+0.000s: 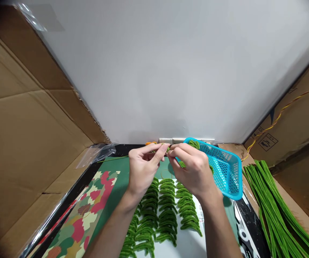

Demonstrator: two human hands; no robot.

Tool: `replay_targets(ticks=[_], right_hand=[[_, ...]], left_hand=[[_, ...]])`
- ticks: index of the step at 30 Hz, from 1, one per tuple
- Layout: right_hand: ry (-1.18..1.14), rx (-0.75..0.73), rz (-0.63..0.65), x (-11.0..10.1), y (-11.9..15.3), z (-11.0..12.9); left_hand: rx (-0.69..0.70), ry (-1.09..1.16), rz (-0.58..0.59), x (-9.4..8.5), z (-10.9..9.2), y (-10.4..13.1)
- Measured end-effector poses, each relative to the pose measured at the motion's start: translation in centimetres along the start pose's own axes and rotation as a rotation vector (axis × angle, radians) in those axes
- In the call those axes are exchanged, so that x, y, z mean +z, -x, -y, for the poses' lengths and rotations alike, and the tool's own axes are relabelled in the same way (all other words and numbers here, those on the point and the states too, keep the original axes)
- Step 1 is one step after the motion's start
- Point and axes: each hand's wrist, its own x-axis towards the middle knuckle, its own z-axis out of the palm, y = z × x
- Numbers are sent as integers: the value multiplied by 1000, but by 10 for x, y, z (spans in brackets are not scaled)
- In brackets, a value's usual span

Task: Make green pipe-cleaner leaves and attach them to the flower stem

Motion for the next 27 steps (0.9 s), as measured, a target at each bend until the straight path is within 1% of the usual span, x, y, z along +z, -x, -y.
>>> replay_targets(ticks=[3,7,10,18,22,27], right_hand=[[-1,-11,-20,2,-3,3],[3,-20,-70,6,-3,5],[34,-21,-93,7,-2,4],[61,-53,-98,8,-1,3],[50,-58,-102,9,-1,6],[60,-62,-95,13,-3,9]], left_hand=[[-54,129,-37,0,0,-3],[-83,160,-77,0,0,-5],[-58,139,-79,1,2,-4],[46,36,-88,-2,-1,0],[2,113,-94,0,-1,1],[-50,196,-146,4,0,-1]])
